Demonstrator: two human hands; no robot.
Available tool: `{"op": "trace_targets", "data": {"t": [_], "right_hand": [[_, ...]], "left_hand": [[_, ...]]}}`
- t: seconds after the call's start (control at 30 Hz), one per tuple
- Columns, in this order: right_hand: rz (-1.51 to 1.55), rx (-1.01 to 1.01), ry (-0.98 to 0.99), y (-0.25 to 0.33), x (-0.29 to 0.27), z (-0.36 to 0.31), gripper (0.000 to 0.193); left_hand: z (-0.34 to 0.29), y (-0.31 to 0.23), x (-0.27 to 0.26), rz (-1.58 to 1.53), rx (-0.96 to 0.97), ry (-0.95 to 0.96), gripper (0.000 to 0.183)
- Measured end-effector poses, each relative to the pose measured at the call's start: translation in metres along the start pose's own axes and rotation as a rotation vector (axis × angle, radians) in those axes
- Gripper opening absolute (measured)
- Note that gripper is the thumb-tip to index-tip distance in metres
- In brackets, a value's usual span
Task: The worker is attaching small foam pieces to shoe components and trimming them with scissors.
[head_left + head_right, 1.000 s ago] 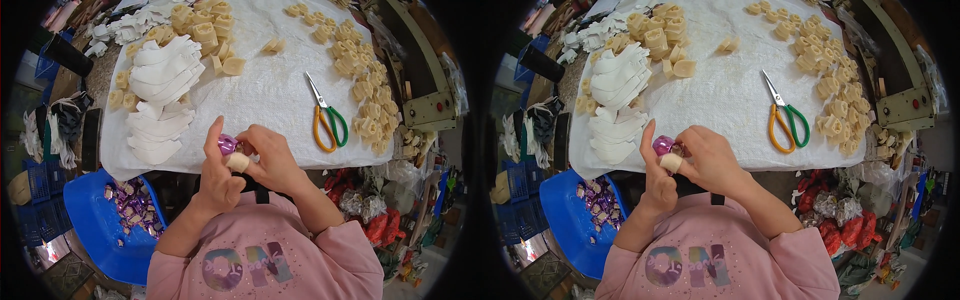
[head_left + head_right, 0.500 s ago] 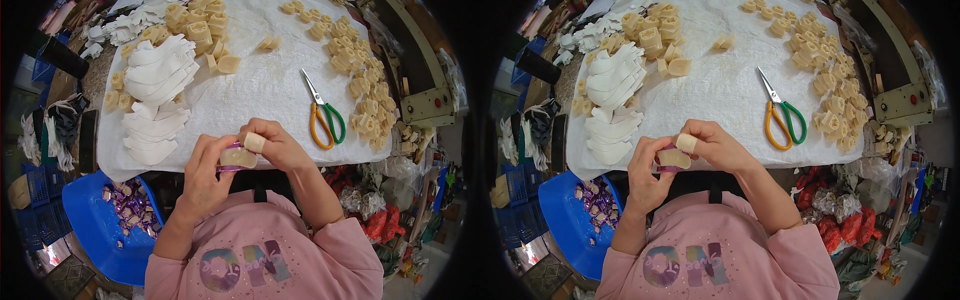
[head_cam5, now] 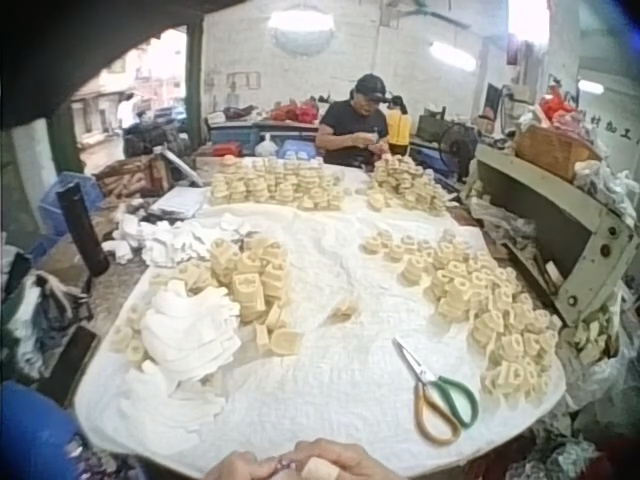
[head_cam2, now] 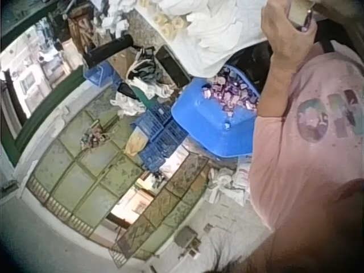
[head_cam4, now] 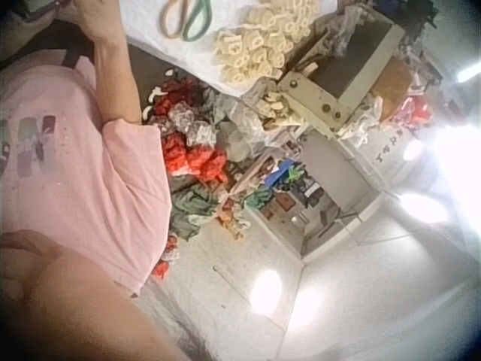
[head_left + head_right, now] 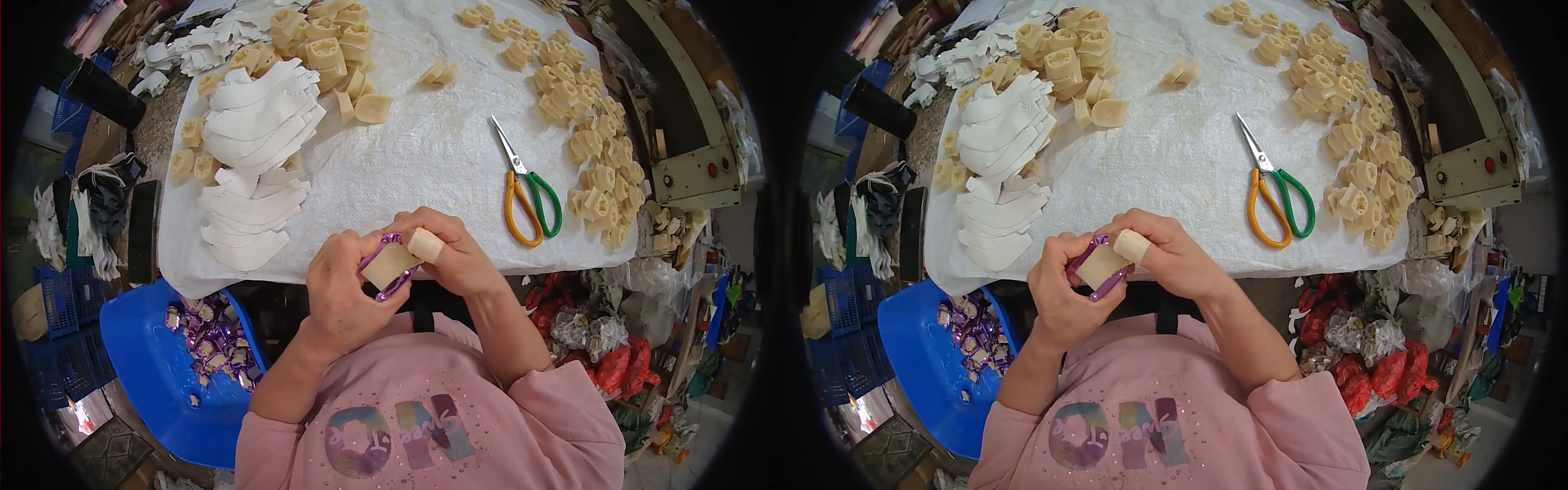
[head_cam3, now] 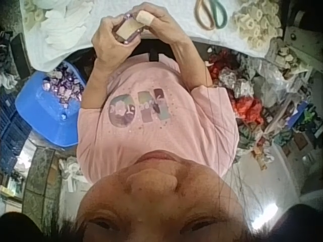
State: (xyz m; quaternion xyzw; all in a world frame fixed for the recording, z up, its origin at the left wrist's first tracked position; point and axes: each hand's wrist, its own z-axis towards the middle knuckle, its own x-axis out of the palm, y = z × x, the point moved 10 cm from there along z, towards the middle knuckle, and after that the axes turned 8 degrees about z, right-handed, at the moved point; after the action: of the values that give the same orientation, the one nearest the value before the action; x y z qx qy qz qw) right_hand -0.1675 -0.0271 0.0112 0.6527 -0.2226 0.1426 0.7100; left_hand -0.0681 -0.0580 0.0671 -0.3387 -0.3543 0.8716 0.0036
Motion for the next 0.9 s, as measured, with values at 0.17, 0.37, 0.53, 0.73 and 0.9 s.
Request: {"op": "trace_targets", "data": {"t": [0.17, 0.37, 0.53, 0.73, 0.9], "right_hand": [[-0.348, -0.065, -0.198, -0.006, -0.006, -0.005, 0.023], [0.363, 0.116, -0.274, -0.032, 0.0, -0.009, 0.024], [-0.032, -0.014, -0.227, -0.02, -0.002, -0.006, 0.025], [-0.527, -0.076, -0.234, -0.02, -0.001, -0.003, 0.028], [-0.434, -0.092, -0.131, -0.017, 0.001, 0.011, 0.024]], "left_hand": [[-0.011, 0.011, 0.004, -0.006, -0.109, -0.154, 0.044], [-0.015, 0.012, 0.0, 0.066, -0.084, -0.224, 0.043], [-0.016, 0.009, -0.003, 0.112, -0.083, -0.282, 0.042], [-0.019, 0.027, 0.0, 0.125, -0.141, -0.216, 0.041], [-0.029, 0.05, -0.026, 0.117, -0.168, -0.255, 0.045]]}}
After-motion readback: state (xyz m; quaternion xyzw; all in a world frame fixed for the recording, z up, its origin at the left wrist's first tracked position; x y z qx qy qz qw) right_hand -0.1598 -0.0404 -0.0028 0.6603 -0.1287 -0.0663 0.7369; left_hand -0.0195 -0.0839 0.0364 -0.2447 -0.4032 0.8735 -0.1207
